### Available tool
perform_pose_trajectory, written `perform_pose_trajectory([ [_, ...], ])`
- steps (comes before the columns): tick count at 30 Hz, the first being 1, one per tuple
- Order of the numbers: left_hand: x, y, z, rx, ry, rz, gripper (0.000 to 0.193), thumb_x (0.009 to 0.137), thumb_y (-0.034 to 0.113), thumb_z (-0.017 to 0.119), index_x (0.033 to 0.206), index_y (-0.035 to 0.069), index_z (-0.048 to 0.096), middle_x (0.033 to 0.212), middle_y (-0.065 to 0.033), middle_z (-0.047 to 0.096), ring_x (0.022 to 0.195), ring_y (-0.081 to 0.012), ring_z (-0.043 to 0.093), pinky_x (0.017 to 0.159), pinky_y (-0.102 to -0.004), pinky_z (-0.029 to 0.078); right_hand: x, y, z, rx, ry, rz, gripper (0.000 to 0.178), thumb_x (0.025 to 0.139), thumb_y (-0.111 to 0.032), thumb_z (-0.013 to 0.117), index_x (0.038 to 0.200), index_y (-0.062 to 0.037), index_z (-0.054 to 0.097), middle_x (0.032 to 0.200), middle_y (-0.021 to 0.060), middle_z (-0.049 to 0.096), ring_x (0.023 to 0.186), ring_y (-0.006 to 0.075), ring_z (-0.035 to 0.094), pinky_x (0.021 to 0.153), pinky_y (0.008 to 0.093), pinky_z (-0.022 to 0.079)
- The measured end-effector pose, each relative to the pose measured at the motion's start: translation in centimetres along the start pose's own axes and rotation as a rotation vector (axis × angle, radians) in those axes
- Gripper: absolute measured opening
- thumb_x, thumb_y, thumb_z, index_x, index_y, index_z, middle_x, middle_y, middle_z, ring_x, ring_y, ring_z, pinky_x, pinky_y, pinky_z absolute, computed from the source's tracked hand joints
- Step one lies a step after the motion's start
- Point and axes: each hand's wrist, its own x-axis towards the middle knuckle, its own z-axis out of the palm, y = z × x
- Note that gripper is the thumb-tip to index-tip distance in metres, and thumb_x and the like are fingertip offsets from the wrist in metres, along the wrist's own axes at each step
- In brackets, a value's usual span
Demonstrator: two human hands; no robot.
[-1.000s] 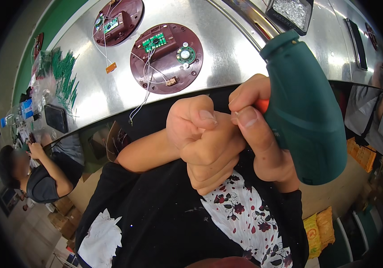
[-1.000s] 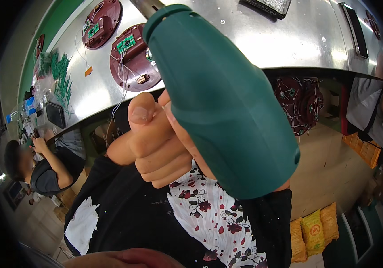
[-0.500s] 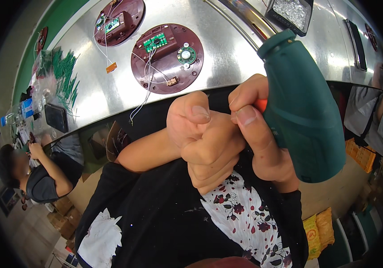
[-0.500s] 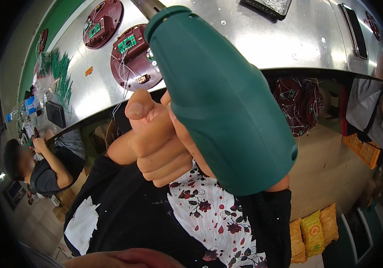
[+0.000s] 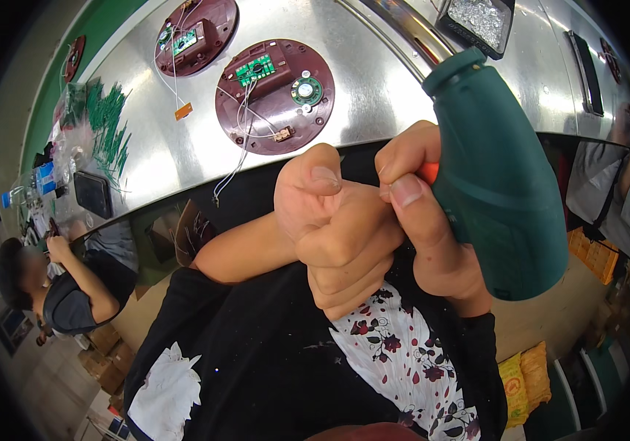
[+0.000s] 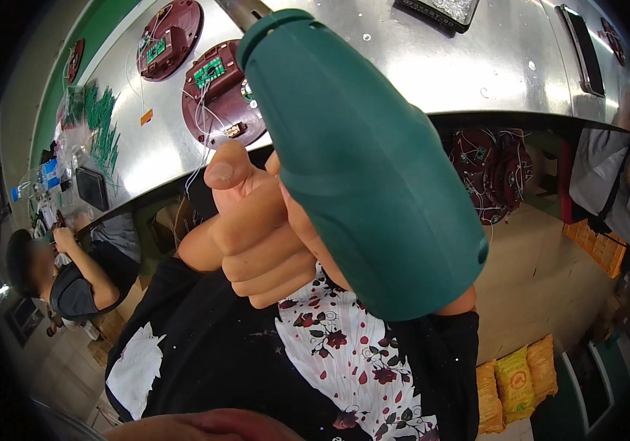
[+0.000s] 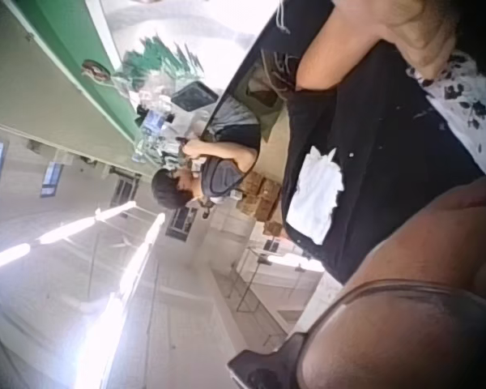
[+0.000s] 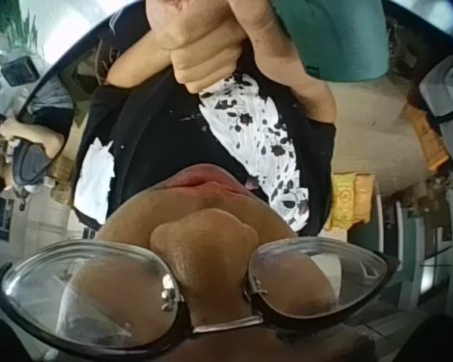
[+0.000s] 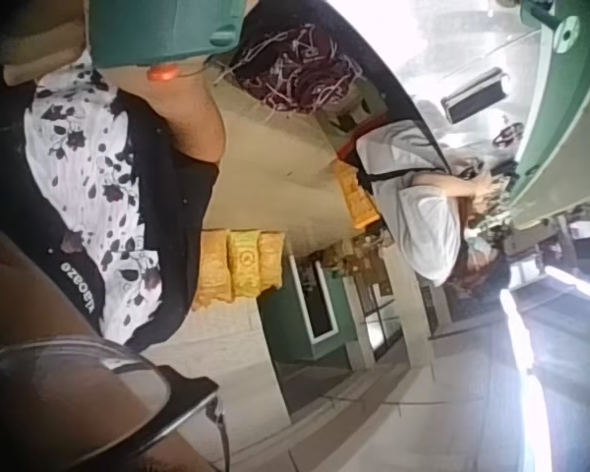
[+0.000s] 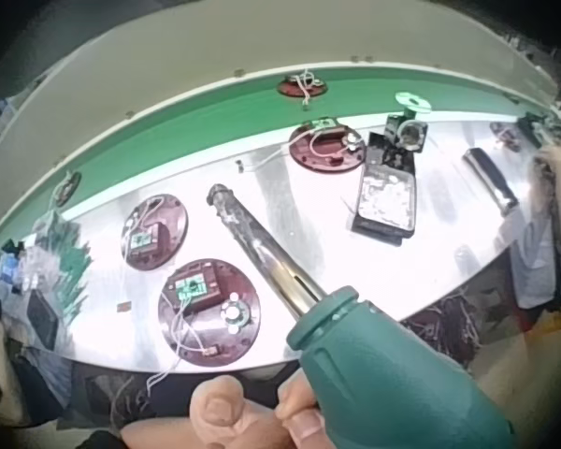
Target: Soldering components onto circular circuit boards on an industrial assembly line.
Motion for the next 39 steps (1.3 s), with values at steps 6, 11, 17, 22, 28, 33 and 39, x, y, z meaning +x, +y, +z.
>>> perform_pose_trajectory([
  [6,0.3,0.5,0.0,-0.001,0.003,0.004,0.056,0.100,0.044,0.033,0.054,0.012,0.024,0.047,0.0014,0.019,0.033,-0.0157,0.017,0.036,-0.0344,0.013,0.6,-0.1,-0.2,0.016,-0.006,0.007,0.009,0.099,-0.008,0.053,0.102,0.0005,0.054,0.089,0.0094,0.058,0.078,0.0122,0.052,0.073,0.0268,0.044],
  [11,0.4,0.3,0.8,0.040,0.045,0.000,0.056,0.099,0.042,0.034,0.054,0.012,0.024,0.047,0.0015,0.018,0.033,-0.0159,0.017,0.036,-0.0348,0.013,0.6,-0.4,-0.3,-0.022,-0.052,-0.037,0.009,0.099,-0.008,0.053,0.102,0.0002,0.054,0.090,0.0092,0.058,0.078,0.0119,0.052,0.073,0.0269,0.044],
  [17,0.1,0.8,1.9,0.171,0.204,-0.043,0.053,0.100,0.039,0.041,0.056,0.012,0.030,0.047,0.0023,0.021,0.033,-0.0148,0.020,0.036,-0.0342,0.016,0.4,1.2,0.2,0.125,0.089,0.001,0.008,0.099,-0.006,0.054,0.105,-0.0009,0.053,0.093,0.0086,0.059,0.072,0.0092,0.050,0.065,0.0241,0.044],
  [22,-0.1,0.2,5.7,0.533,0.534,0.028,0.041,0.098,0.028,0.055,0.065,0.007,0.044,0.049,0.0030,0.031,0.038,-0.0114,0.026,0.041,-0.0314,0.020,-0.2,2.1,-1.3,0.114,0.062,-0.032,0.007,0.099,-0.002,0.052,0.106,-0.0009,0.051,0.093,0.0090,0.059,0.066,0.0082,0.048,0.059,0.0234,0.043],
  [28,3.5,0.9,12.5,1.092,0.584,0.104,0.023,0.091,0.013,0.070,0.076,-0.003,0.062,0.051,0.0046,0.040,0.042,-0.0073,0.030,0.045,-0.0292,0.020,-0.2,1.5,-2.2,0.206,0.167,-0.066,0.006,0.099,-0.003,0.052,0.104,-0.0014,0.050,0.091,0.0088,0.057,0.065,0.0085,0.047,0.058,0.0238,0.042],
  [33,5.8,7.0,15.0,1.964,0.818,0.193,0.018,0.088,0.012,0.075,0.080,-0.001,0.066,0.061,0.0031,0.051,0.050,-0.0050,0.036,0.048,-0.0261,0.025,-0.9,2.9,-3.6,0.253,0.219,-0.122,0.005,0.099,-0.004,0.053,0.102,-0.0023,0.049,0.089,0.0090,0.055,0.065,0.0095,0.047,0.057,0.0243,0.042],
  [39,14.6,20.6,10.7,1.884,1.047,0.006,0.020,0.096,0.017,0.061,0.079,0.009,0.052,0.064,0.0050,0.039,0.054,-0.0071,0.032,0.049,-0.0244,0.025,-3.1,4.4,-5.4,0.256,0.288,-0.143,0.007,0.099,-0.005,0.053,0.104,-0.0035,0.048,0.087,0.0088,0.053,0.065,0.0104,0.047,0.057,0.0248,0.043],
])
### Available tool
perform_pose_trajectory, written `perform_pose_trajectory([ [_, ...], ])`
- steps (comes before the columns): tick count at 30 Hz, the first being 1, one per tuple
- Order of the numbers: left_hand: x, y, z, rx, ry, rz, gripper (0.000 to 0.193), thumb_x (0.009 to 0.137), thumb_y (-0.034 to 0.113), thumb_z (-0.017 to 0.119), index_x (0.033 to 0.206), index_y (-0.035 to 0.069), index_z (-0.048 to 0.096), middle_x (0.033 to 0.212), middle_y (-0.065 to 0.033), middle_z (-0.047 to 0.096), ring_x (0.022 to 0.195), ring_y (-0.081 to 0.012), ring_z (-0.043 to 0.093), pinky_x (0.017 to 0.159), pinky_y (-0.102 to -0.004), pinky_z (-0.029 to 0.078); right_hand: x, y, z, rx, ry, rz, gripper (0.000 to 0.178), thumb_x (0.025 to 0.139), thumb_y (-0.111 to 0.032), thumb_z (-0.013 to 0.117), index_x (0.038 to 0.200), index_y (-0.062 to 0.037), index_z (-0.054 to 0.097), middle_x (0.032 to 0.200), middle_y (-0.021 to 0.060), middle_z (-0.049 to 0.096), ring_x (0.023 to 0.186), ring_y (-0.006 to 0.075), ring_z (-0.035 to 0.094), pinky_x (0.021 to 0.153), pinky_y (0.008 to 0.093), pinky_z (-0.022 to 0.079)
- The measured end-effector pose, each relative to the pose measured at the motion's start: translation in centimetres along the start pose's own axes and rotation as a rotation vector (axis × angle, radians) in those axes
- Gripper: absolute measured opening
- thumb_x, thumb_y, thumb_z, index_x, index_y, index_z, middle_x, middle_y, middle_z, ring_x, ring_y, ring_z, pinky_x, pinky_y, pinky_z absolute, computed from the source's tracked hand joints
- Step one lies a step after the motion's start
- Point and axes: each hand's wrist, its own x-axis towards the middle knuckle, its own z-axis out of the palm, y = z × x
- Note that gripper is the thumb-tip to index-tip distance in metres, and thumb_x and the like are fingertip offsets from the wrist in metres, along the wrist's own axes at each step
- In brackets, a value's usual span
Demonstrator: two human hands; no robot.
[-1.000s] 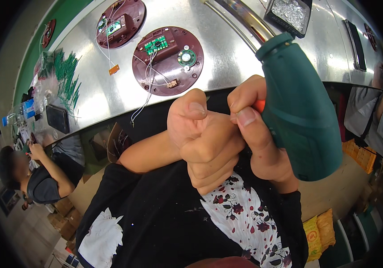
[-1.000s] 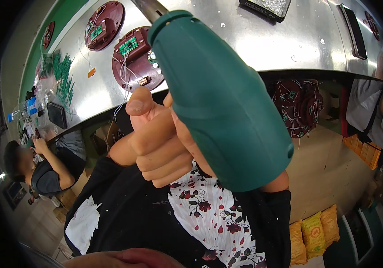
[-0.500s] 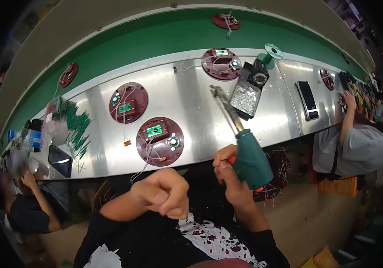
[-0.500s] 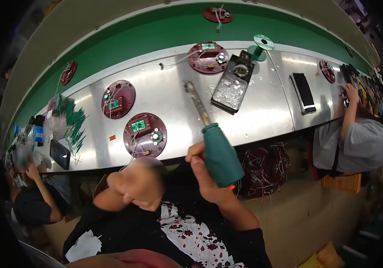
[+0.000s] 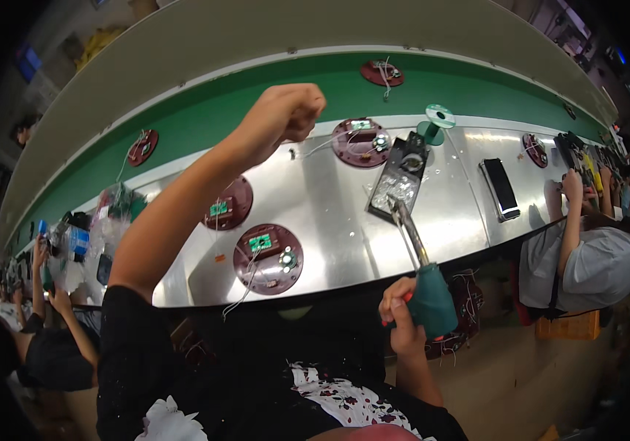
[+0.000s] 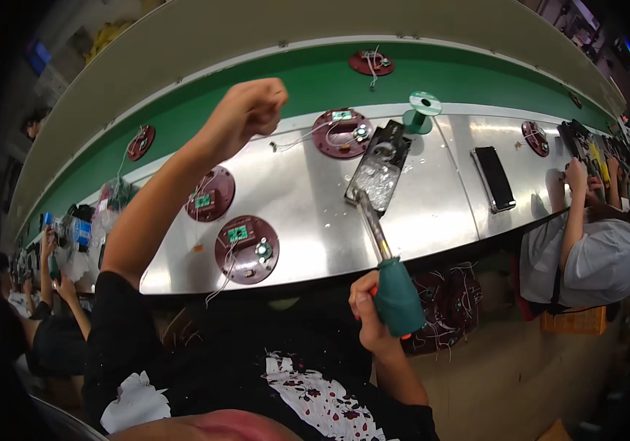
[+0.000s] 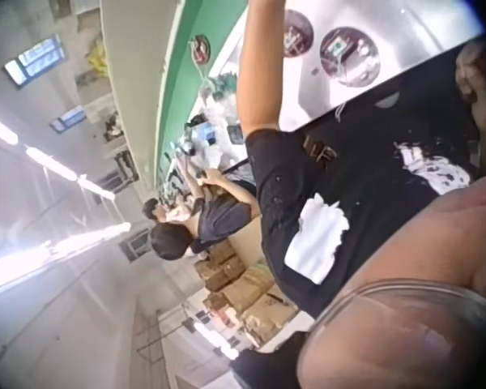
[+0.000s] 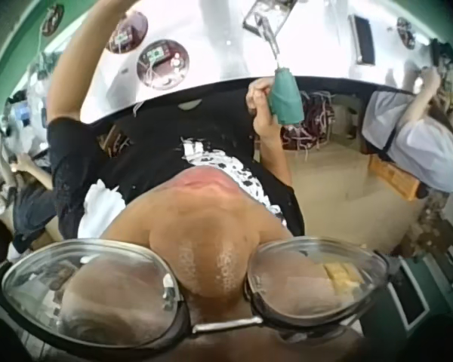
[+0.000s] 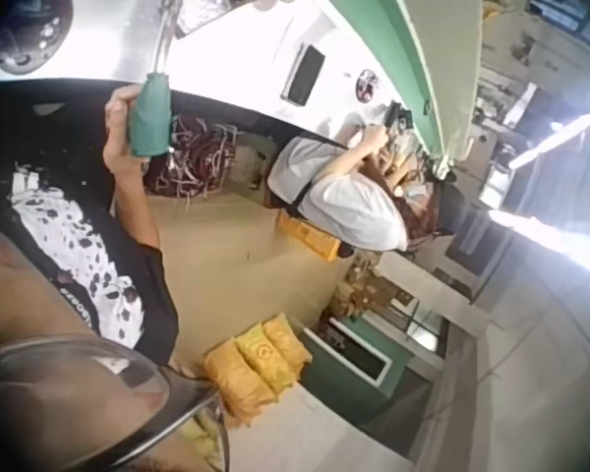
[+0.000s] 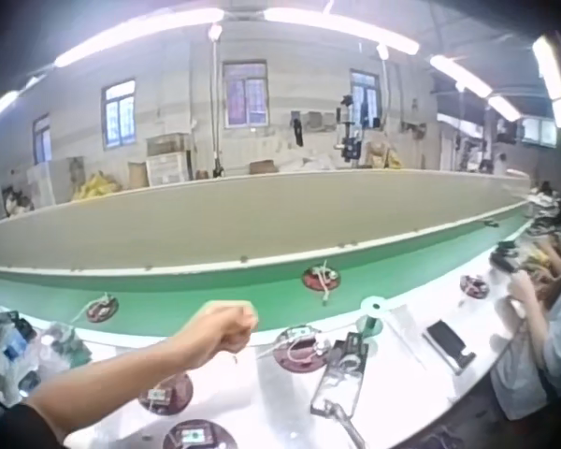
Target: Soldering components onto circular circuit boards on an industrial assembly line.
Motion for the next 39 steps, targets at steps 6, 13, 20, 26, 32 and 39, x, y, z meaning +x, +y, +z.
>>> perform_pose_trajectory([
  [6,20.2,-7.3,-2.0,0.706,0.274,0.045,0.030,0.094,0.030,0.065,0.079,0.003,0.064,0.078,-0.0064,0.064,0.067,-0.0194,0.060,0.063,-0.0354,0.048,-0.8,-0.3,-1.9,-0.144,0.104,-0.075,0.004,0.099,-0.006,0.053,0.100,-0.0046,0.049,0.089,0.0086,0.056,0.066,0.0091,0.048,0.058,0.0245,0.041],
  [13,31.5,-10.6,2.0,1.035,0.496,-0.237,0.043,0.090,0.044,0.069,0.103,0.004,0.077,0.112,-0.0231,0.074,0.109,-0.0359,0.071,0.092,-0.0421,0.056,-1.4,-0.2,-4.4,0.028,0.216,0.061,0.012,0.097,-0.005,0.055,0.105,-0.0054,0.046,0.092,0.0099,0.054,0.068,0.0113,0.048,0.058,0.0260,0.043],
  [20,34.3,-9.9,-3.2,0.817,0.590,0.157,0.037,0.090,0.044,0.065,0.099,0.010,0.078,0.105,-0.0125,0.076,0.098,-0.0323,0.072,0.086,-0.0430,0.056,-0.6,-0.8,-4.3,0.115,0.272,0.079,0.018,0.094,-0.004,0.058,0.104,-0.0059,0.044,0.089,0.0103,0.051,0.063,0.0122,0.045,0.055,0.0272,0.043],
  [26,21.5,-1.9,-6.4,0.609,0.288,0.144,0.029,0.099,0.029,0.061,0.086,0.005,0.069,0.080,-0.0039,0.065,0.078,-0.0142,0.061,0.081,-0.0329,0.052,0.2,-1.0,-4.0,0.043,0.226,0.010,0.019,0.094,-0.005,0.058,0.104,-0.0057,0.042,0.086,0.0101,0.050,0.058,0.0125,0.043,0.052,0.0264,0.040],
  [32,4.0,-2.8,-10.0,0.375,0.280,0.005,0.022,0.101,0.025,0.059,0.089,0.007,0.065,0.084,-0.0011,0.063,0.077,-0.0123,0.060,0.082,-0.0339,0.055,0.5,-0.1,-2.6,0.102,0.145,-0.006,0.018,0.094,-0.005,0.058,0.104,-0.0053,0.042,0.085,0.0098,0.048,0.058,0.0125,0.042,0.051,0.0259,0.039],
  [39,-3.2,-3.8,-12.5,0.804,0.156,-0.041,0.037,0.100,0.041,0.061,0.106,0.006,0.069,0.092,-0.0085,0.068,0.086,-0.0204,0.067,0.084,-0.0430,0.055,1.5,0.3,0.7,0.137,0.077,0.010,0.015,0.096,-0.005,0.056,0.105,-0.0055,0.044,0.081,0.0068,0.047,0.057,0.0125,0.041,0.053,0.0254,0.040],
])
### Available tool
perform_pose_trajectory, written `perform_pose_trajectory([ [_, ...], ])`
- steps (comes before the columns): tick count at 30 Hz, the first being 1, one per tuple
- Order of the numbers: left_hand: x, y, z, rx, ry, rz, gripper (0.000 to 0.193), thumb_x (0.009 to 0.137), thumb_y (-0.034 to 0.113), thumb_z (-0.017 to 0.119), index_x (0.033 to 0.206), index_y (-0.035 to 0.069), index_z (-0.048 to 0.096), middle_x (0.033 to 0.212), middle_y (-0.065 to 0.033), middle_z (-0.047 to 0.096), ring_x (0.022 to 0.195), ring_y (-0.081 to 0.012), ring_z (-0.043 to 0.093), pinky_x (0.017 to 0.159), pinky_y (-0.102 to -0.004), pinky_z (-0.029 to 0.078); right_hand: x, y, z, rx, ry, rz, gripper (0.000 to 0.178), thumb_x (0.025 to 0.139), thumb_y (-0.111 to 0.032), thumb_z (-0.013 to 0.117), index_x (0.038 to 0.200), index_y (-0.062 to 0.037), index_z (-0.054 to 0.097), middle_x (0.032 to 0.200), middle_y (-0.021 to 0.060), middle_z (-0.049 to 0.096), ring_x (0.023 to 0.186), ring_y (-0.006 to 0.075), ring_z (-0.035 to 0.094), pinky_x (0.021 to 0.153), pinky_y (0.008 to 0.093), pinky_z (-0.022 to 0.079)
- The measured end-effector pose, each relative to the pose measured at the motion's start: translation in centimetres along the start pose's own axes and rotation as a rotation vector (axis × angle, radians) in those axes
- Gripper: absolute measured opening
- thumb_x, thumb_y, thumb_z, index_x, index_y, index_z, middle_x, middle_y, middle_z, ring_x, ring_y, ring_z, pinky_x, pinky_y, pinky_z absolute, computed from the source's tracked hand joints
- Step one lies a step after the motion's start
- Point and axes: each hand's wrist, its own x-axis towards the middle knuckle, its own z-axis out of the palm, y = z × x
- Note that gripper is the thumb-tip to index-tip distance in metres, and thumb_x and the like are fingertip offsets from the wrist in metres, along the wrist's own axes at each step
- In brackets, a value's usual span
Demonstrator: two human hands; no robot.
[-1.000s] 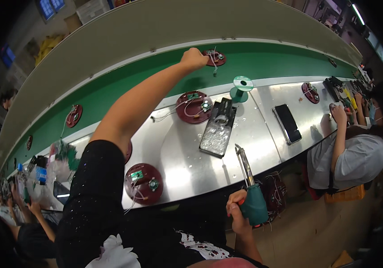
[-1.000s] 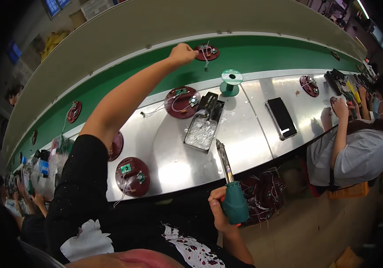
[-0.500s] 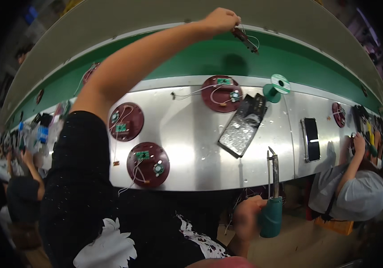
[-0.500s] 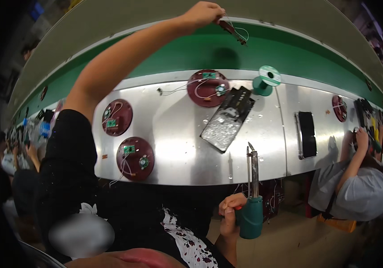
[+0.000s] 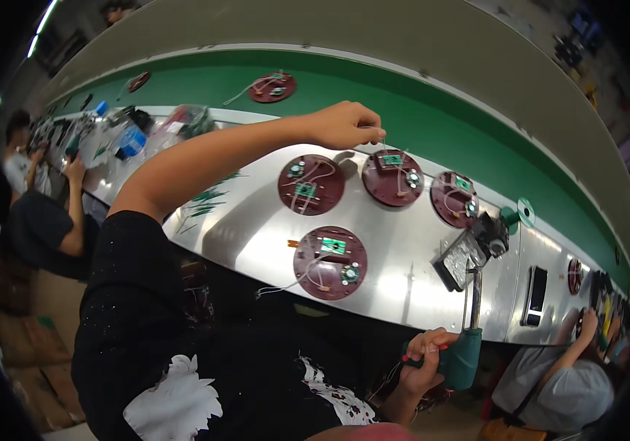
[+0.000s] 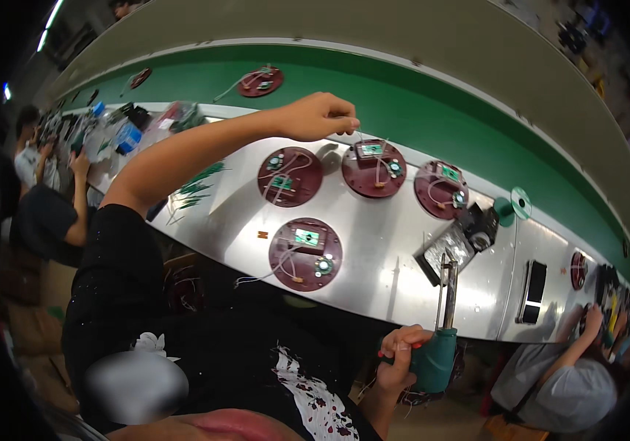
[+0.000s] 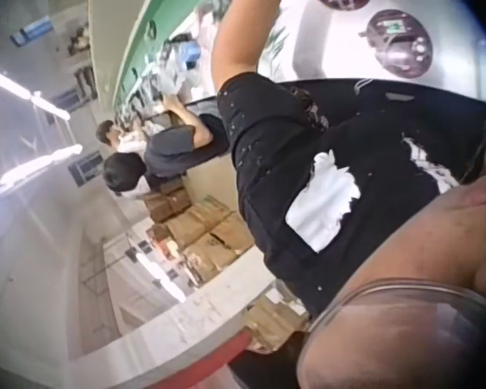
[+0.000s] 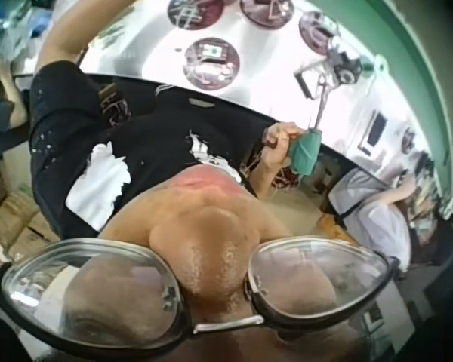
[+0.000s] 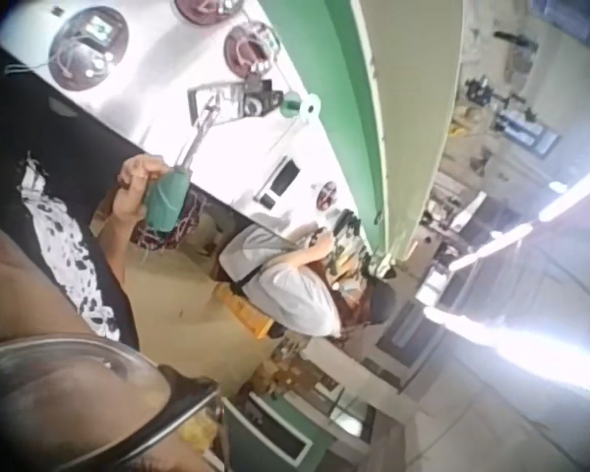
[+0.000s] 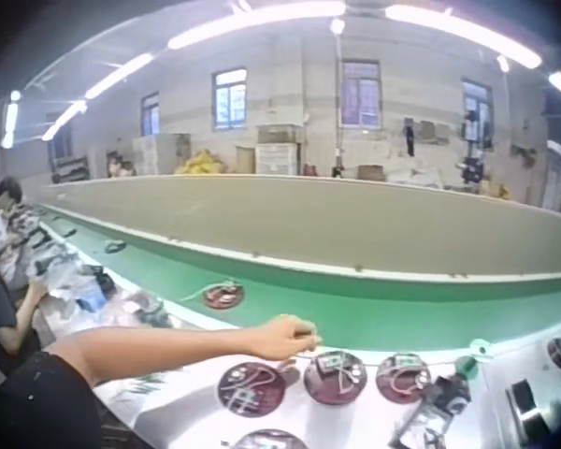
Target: Soldering components onto circular circuit boards on an industrial assembly line.
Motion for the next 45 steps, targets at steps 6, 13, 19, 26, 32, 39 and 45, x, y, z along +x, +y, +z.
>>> perform_pose_trajectory([
  [6,-5.2,-8.5,-8.8,0.886,0.485,-0.033,0.079,0.085,0.070,0.066,0.134,0.008,0.061,0.125,-0.0191,0.065,0.115,-0.0324,0.062,0.099,-0.0569,0.046,-0.4,0.4,2.5,0.015,-0.102,0.005,0.013,0.099,-0.010,0.057,0.106,-0.0035,0.048,0.081,0.0071,0.052,0.058,0.0124,0.044,0.054,0.0253,0.040],
  [13,-4.1,-13.0,-9.0,0.657,0.447,-0.396,0.106,0.065,0.084,0.072,0.144,0.016,0.055,0.134,-0.0284,0.056,0.130,-0.0507,0.047,0.107,-0.0676,0.035,-2.0,7.4,-11.0,0.537,-0.008,0.618,0.052,0.109,-0.040,0.044,0.112,0.0088,0.060,0.087,0.0168,0.060,0.069,0.0271,0.057,0.060,0.0333,0.051],
  [19,-6.6,-9.2,-8.5,0.785,0.453,-0.273,0.113,0.061,0.084,0.073,0.137,0.003,0.055,0.120,-0.0281,0.059,0.117,-0.0421,0.053,0.102,-0.0505,0.036,5.2,9.9,-7.5,0.352,-0.199,0.711,0.052,0.110,-0.040,0.043,0.109,0.0086,0.061,0.085,0.0161,0.060,0.068,0.0265,0.056,0.059,0.0332,0.050],
  [26,-11.9,-5.6,-6.1,0.709,0.247,-0.281,0.118,0.059,0.084,0.076,0.139,0.001,0.052,0.122,-0.0288,0.059,0.117,-0.0415,0.054,0.104,-0.0507,0.035,7.5,10.7,-3.0,0.167,-0.257,0.672,0.053,0.110,-0.041,0.043,0.107,0.0084,0.061,0.082,0.0153,0.059,0.066,0.0258,0.056,0.059,0.0331,0.050],
  [32,-14.3,-6.1,-4.5,0.772,0.243,-0.293,0.115,0.061,0.082,0.076,0.137,-0.001,0.052,0.120,-0.0288,0.059,0.115,-0.0401,0.056,0.102,-0.0503,0.035,8.1,10.3,-0.5,0.010,-0.272,0.612,0.054,0.110,-0.042,0.042,0.104,0.0082,0.062,0.080,0.0146,0.059,0.064,0.0252,0.055,0.058,0.0331,0.050],
  [39,-13.9,-6.2,-1.9,0.733,0.307,-0.292,0.095,0.071,0.064,0.077,0.136,-0.001,0.052,0.119,-0.0268,0.059,0.117,-0.0408,0.055,0.098,-0.0541,0.038,6.9,8.6,1.8,-0.173,-0.208,0.528,0.055,0.110,-0.042,0.041,0.101,0.0080,0.062,0.077,0.0138,0.058,0.063,0.0246,0.054,0.058,0.0330,0.049],
  [45,-20.5,1.4,1.3,0.322,0.449,0.376,0.051,0.088,0.029,0.075,0.128,0.000,0.060,0.124,-0.0223,0.061,0.117,-0.0406,0.058,0.102,-0.0475,0.046,1.2,0.8,3.3,-0.257,0.133,0.271,0.062,0.102,-0.050,0.049,0.088,0.0051,0.072,0.055,-0.0004,0.048,0.041,0.0083,0.037,0.041,0.0239,0.027],
])
